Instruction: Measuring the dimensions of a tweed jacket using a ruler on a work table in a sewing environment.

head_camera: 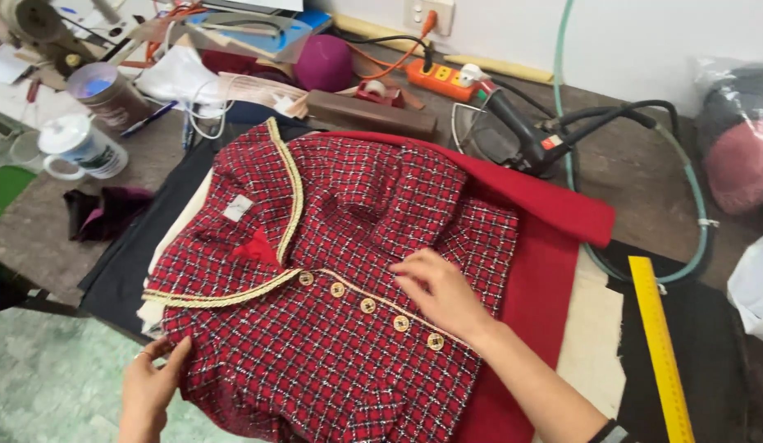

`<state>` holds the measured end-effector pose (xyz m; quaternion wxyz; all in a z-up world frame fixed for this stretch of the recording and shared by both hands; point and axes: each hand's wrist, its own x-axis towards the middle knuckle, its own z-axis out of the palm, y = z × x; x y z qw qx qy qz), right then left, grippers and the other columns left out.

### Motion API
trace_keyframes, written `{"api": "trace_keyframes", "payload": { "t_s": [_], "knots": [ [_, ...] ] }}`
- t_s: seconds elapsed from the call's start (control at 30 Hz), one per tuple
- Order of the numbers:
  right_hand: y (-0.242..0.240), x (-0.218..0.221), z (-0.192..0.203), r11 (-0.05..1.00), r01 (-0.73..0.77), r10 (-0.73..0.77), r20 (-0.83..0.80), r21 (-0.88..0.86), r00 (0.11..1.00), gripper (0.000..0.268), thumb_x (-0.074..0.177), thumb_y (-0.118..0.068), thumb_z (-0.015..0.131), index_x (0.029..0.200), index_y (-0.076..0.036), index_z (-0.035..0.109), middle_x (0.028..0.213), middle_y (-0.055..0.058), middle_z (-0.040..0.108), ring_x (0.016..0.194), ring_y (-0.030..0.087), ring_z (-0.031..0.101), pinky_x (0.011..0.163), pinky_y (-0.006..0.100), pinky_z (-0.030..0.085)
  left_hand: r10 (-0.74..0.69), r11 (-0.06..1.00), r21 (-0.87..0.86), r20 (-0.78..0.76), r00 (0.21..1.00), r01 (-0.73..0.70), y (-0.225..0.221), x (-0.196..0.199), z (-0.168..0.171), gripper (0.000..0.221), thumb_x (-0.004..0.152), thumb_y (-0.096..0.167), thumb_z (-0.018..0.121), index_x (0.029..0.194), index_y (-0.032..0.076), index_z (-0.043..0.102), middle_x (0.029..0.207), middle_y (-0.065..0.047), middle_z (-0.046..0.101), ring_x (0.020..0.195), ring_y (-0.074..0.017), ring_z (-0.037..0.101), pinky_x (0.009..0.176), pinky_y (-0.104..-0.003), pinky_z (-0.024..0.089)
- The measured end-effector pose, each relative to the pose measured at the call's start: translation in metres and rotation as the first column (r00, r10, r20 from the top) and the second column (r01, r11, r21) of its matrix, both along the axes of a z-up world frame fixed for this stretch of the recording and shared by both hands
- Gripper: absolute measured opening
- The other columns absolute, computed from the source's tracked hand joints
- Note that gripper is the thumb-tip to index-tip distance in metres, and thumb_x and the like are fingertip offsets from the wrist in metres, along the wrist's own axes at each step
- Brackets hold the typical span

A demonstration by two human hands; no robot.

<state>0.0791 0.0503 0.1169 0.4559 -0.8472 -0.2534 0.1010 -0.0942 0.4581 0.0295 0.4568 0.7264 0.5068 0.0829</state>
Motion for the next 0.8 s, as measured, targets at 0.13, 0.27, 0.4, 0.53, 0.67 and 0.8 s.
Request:
{"api": "trace_keyframes", "payload": {
  "t_s": [0.13,0.27,0.4,0.53,0.67,0.8],
  "knots": [
    [0.044,-0.017,0.018,0.986,-0.166,0.162,-0.122,-0.017,0.979,0.032,0.093,-0.028,0.054,0.115,-0.01,0.069,0.11,0.006,0.065,0.1,0.018,0.063,0.091,0.037,0.05,-0.033,0.998,0.058,-0.09,0.995,0.039,-0.011,-0.011,-0.009,0.038,0.081,0.033,0.077,0.086,-0.003,0.066,0.082,-0.011,0.06,0.069,-0.0195,0.049,0.054,-0.038,0.038],
    [0.073,-0.032,0.04,0.967,-0.254,0.255,-0.205,0.03,0.945,0.035,0.092,-0.03,0.054,0.12,-0.012,0.065,0.115,0.006,0.064,0.096,0.016,0.066,0.09,0.033,0.053,-0.272,0.752,0.604,-0.081,0.959,0.264,-0.038,-0.004,-0.011,0.038,0.081,0.037,0.07,0.075,0.0,0.065,0.084,-0.021,0.062,0.098,-0.0335,0.053,0.089,-0.043,0.04],
    [0.093,-0.035,0.051,0.959,-0.277,0.281,-0.273,0.055,0.92,0.066,0.084,-0.047,0.054,0.136,-0.005,0.048,0.137,0.013,0.053,0.114,0.026,0.06,0.096,0.038,0.048,-0.507,0.712,0.637,0.174,0.844,0.296,-0.129,0.019,0.051,0.024,0.082,0.022,0.068,0.091,0.001,0.063,0.117,-0.018,0.058,0.109,-0.031,0.054,0.094,-0.041,0.041],
    [0.103,-0.029,0.073,0.983,-0.144,0.078,-0.45,-0.115,0.889,0.092,0.069,-0.061,0.057,0.139,-0.003,0.041,0.113,0.014,0.068,0.102,0.028,0.066,0.082,0.032,0.048,-0.743,0.652,0.54,0.314,0.591,0.532,-0.202,0.028,0.071,0.018,0.083,0.014,0.066,0.096,0.006,0.058,0.118,-0.014,0.057,0.105,-0.0287,0.06,0.089,-0.037,0.048],
    [0.088,-0.02,0.035,0.996,0.057,-0.088,-0.535,-0.074,0.841,0.055,0.069,-0.039,0.075,0.111,-0.008,0.057,0.105,0.006,0.07,0.095,0.02,0.068,0.083,0.033,0.054,-0.83,0.549,0.509,0.236,0.505,0.663,-0.232,0.035,0.074,0.032,0.082,0.013,0.067,0.111,0.003,0.057,0.127,-0.015,0.051,0.096,-0.0349,0.065,0.073,-0.048,0.058],
    [0.049,-0.004,0.034,0.998,0.044,-0.021,-0.402,0.048,0.915,0.024,0.082,-0.011,0.068,0.105,-0.011,0.069,0.106,0.005,0.075,0.096,0.017,0.072,0.088,0.031,0.054,-0.868,0.491,0.549,0.244,0.433,0.676,-0.19,0.06,0.112,0.013,0.087,0.019,0.064,0.096,0.011,0.064,0.111,-0.007,0.066,0.086,-0.0203,0.067,0.074,-0.035,0.053]
  ]
}}
